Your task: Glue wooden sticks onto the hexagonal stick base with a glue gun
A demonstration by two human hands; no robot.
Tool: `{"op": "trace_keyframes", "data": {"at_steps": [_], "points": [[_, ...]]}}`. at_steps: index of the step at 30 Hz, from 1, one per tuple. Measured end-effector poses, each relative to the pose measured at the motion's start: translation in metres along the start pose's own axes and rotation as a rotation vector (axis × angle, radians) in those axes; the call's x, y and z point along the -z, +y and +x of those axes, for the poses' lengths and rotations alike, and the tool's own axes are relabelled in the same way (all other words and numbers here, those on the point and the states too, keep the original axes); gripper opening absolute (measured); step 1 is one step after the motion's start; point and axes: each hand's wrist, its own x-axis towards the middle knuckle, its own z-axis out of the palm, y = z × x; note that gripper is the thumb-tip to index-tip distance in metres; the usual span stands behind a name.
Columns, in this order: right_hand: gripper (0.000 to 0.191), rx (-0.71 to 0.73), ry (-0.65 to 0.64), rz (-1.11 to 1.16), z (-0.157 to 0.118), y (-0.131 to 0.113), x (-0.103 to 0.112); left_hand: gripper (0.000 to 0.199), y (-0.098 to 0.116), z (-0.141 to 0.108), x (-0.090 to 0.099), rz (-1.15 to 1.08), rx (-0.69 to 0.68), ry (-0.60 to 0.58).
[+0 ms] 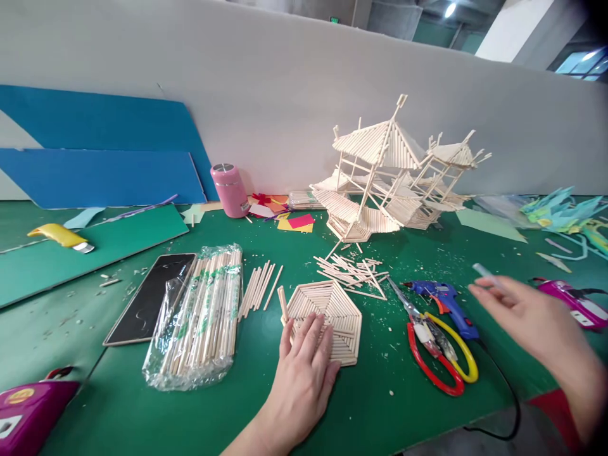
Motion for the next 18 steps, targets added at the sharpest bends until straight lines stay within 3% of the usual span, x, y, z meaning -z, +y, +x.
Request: {"op": "trace_keyframes", "data": {"at_steps": [2, 5, 8, 12, 15, 18], "points": [[0.025, -0.048, -0.187, -0.047, -0.014, 0.0, -0.012, 0.025, 0.001, -0.001, 0.003, -0.095, 0.0, 0.068], [0.031, -0.092, -0.303, -0.068, -0.029, 0.006, -0.038, 0.016, 0.006, -0.001, 0.01, -0.223, 0.021, 0.122], [0.033, -0.147, -0.38, -0.104, -0.036, 0.013, -0.054, 0.017, 0.013, 0.002, 0.018, -0.277, 0.056, 0.077], [0.031, -0.265, -0.486, -0.084, -0.034, 0.02, -0.053, 0.021, 0.025, 0.008, 0.025, -0.393, 0.083, -0.018], [0.035, -0.315, -0.424, 0.031, -0.029, 0.015, -0.04, 0.016, 0.037, 0.015, 0.026, -0.553, 0.157, -0.099], [0.034, -0.297, -0.289, 0.115, -0.025, -0.01, -0.022, 0.021, 0.052, 0.029, 0.022, -0.78, 0.242, -0.213]]}}
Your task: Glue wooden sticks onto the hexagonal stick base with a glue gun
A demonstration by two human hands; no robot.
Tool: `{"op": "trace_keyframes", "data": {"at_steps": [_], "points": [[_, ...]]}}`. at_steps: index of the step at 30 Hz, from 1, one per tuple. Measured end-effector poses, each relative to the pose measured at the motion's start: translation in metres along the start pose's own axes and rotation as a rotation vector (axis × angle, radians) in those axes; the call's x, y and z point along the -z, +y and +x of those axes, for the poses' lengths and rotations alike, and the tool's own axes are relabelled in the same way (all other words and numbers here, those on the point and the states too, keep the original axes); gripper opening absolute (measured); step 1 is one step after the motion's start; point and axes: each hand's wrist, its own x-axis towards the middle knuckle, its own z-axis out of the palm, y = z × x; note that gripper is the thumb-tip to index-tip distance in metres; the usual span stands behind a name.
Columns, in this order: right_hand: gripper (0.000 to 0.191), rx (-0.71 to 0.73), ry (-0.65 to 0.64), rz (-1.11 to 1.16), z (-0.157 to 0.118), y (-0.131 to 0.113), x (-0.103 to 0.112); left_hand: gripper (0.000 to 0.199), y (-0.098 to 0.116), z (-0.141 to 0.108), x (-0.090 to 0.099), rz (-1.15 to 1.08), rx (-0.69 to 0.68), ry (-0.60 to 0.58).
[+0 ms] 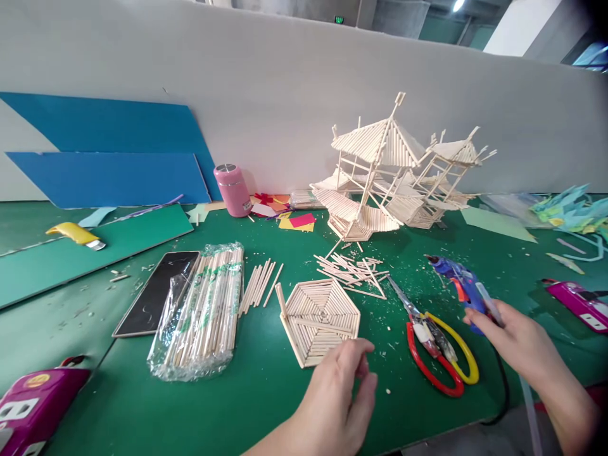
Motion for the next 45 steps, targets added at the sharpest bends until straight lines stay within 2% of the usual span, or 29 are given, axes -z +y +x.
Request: {"op": "trace_keyframes", "data": {"at_steps": [2, 4, 6, 8, 10, 12, 18, 22, 25, 29, 37, 45], "points": [[0.034, 0.037, 0.037, 0.008, -0.009, -0.027, 0.005, 0.017, 0.007, 0.011, -0.009, -0.145, 0.081, -0.063], [0.031, 0.115, 0.092, 0.046, -0.019, -0.055, 0.005, 0.015, 0.011, 0.025, -0.018, -0.274, 0.183, -0.028], [0.028, 0.207, 0.073, 0.139, -0.026, -0.08, -0.001, 0.022, 0.012, 0.039, -0.024, -0.422, 0.296, 0.034], [0.025, 0.265, 0.062, 0.215, -0.032, -0.098, -0.008, 0.018, 0.012, 0.051, -0.027, -0.643, 0.387, 0.139], [0.025, 0.317, 0.064, 0.242, -0.035, -0.11, -0.014, 0.025, 0.014, 0.061, -0.025, -0.876, 0.398, 0.188], [0.026, 0.357, 0.057, 0.26, -0.037, -0.119, -0.02, 0.032, 0.015, 0.069, -0.021, -1.045, 0.368, 0.176], [0.027, 0.361, 0.039, 0.282, -0.043, -0.136, -0.029, 0.018, 0.009, 0.083, -0.015, -1.336, 0.404, 0.186], [0.027, 0.46, 0.011, 0.289, -0.038, -0.127, -0.016, 0.012, -0.001, 0.089, -0.01, -1.4, 0.396, 0.193], [0.022, 0.572, 0.204, 0.255, -0.025, -0.114, 0.004, 0.014, -0.007, 0.091, -0.006, -1.404, 0.379, 0.139], [0.023, 0.751, 0.275, 0.148, -0.011, -0.111, 0.024, 0.014, -0.012, 0.09, -0.001, -1.445, 0.345, 0.052], [0.014, 0.866, 0.276, 0.158, -0.002, -0.136, 0.026, 0.021, -0.013, 0.086, 0.004, -1.435, 0.349, -0.015], [0.016, 0.906, 0.277, 0.122, 0.004, -0.139, 0.031, 0.019, -0.009, 0.087, 0.011, -1.378, 0.302, -0.036]]}}
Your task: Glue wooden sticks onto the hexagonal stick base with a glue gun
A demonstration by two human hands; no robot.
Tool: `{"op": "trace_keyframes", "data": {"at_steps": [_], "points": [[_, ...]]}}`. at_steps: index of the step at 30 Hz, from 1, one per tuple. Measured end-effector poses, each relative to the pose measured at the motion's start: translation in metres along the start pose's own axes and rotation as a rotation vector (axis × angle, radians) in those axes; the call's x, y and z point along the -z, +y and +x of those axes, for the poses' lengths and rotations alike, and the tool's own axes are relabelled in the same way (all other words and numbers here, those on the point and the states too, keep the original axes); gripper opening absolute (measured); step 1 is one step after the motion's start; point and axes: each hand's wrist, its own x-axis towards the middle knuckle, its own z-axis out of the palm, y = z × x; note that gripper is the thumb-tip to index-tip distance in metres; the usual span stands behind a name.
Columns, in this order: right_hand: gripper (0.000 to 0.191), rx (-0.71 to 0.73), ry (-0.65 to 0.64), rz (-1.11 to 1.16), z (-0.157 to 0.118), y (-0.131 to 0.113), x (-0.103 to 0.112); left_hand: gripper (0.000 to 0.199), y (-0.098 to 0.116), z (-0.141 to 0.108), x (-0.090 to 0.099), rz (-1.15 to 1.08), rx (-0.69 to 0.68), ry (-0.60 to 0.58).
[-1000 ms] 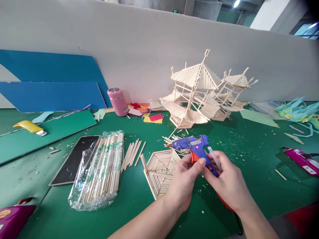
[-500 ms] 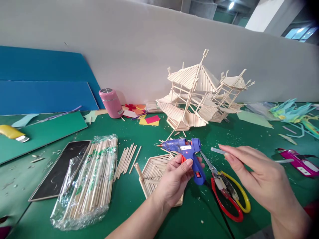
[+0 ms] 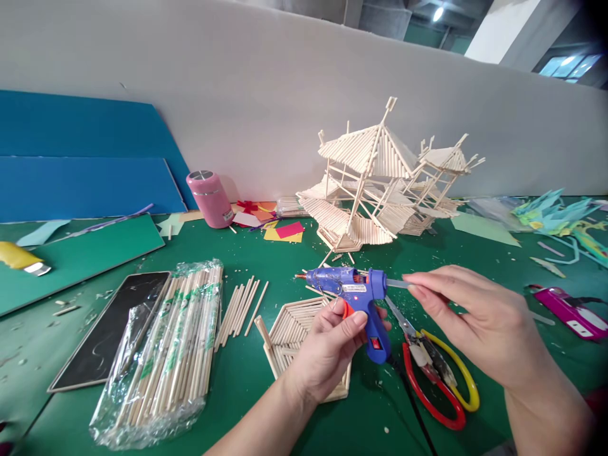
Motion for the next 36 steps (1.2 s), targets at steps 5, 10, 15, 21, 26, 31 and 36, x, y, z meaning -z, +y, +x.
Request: {"op": "trace_keyframes", "data": {"at_steps": [5, 10, 15, 21, 26, 31, 36], "points": [[0.016, 0.035, -0.061, -0.079, 0.001, 0.001, 0.008, 0.013, 0.002, 0.0, -0.001, 0.157, -0.123, 0.089], [0.013, 0.012, -0.149, 0.017, 0.003, 0.002, 0.007, 0.015, 0.001, -0.003, -0.004, 0.312, -0.142, 0.15], [0.02, -0.103, -0.21, 0.134, 0.01, 0.001, 0.001, 0.02, -0.003, -0.003, -0.007, 0.279, -0.161, 0.211], [0.026, -0.236, 0.373, 0.126, -0.014, -0.01, -0.019, 0.016, 0.005, 0.0, -0.007, 0.116, -0.175, 0.251], [0.027, -0.652, 0.171, 0.905, -0.033, -0.016, -0.048, 0.012, 0.005, -0.002, -0.006, 0.13, -0.2, 0.169], [0.019, -0.695, 0.431, 1.304, -0.019, -0.02, -0.056, 0.015, -0.002, -0.006, -0.004, 0.244, -0.188, 0.152], [0.013, -0.684, 0.578, 1.052, -0.015, -0.022, -0.053, 0.021, 0.001, -0.006, -0.004, 0.291, -0.17, 0.179]]}}
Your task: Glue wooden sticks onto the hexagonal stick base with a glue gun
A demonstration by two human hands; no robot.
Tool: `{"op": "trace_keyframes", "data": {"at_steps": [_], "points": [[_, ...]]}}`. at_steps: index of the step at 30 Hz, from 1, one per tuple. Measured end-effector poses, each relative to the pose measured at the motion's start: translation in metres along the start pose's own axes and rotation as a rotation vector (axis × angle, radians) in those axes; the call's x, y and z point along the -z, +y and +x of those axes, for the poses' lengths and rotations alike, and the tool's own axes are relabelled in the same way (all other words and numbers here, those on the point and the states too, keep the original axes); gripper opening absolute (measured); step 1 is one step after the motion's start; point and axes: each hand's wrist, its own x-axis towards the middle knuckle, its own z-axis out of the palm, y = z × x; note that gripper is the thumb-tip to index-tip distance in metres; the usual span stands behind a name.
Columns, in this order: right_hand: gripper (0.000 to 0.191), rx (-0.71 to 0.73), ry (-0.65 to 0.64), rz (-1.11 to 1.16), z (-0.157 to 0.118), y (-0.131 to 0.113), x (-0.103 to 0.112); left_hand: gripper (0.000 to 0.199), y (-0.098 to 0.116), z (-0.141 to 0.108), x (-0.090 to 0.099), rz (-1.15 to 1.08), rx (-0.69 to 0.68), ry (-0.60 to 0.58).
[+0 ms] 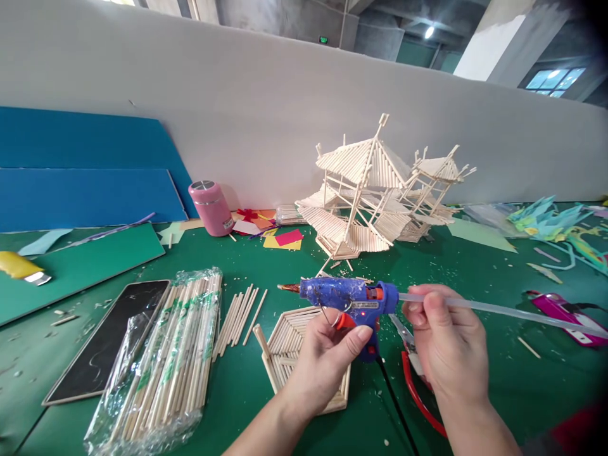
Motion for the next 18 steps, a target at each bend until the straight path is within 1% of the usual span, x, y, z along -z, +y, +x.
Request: {"op": "trace_keyframes", "data": {"at_steps": [3, 6, 8, 11, 15, 18], "points": [[0.014, 0.035, 0.05, -0.064, -0.0003, 0.0004, 0.0009, 0.026, 0.0022, -0.0002, -0.0021, -0.018, 0.02, 0.029], [0.017, 0.024, 0.055, -0.029, 0.0014, 0.0012, -0.0008, 0.029, 0.0025, -0.0005, -0.0034, -0.036, 0.026, 0.053], [0.017, -0.01, 0.04, 0.016, 0.0028, 0.0013, -0.0024, 0.027, 0.0019, -0.0004, -0.0032, -0.028, 0.024, 0.053], [0.015, -0.06, -0.013, 0.053, 0.0043, 0.0008, -0.0026, 0.021, 0.0009, -0.0001, -0.0025, -0.029, 0.017, 0.023], [0.016, -0.11, -0.12, 0.082, 0.0063, -0.0004, 0.0015, 0.014, 0.0006, -0.0003, -0.0019, -0.082, 0.031, -0.039], [0.018, -0.118, -0.179, 0.077, 0.0077, -0.0015, 0.0055, 0.012, 0.0006, -0.0008, -0.0013, -0.075, 0.041, -0.082]]}}
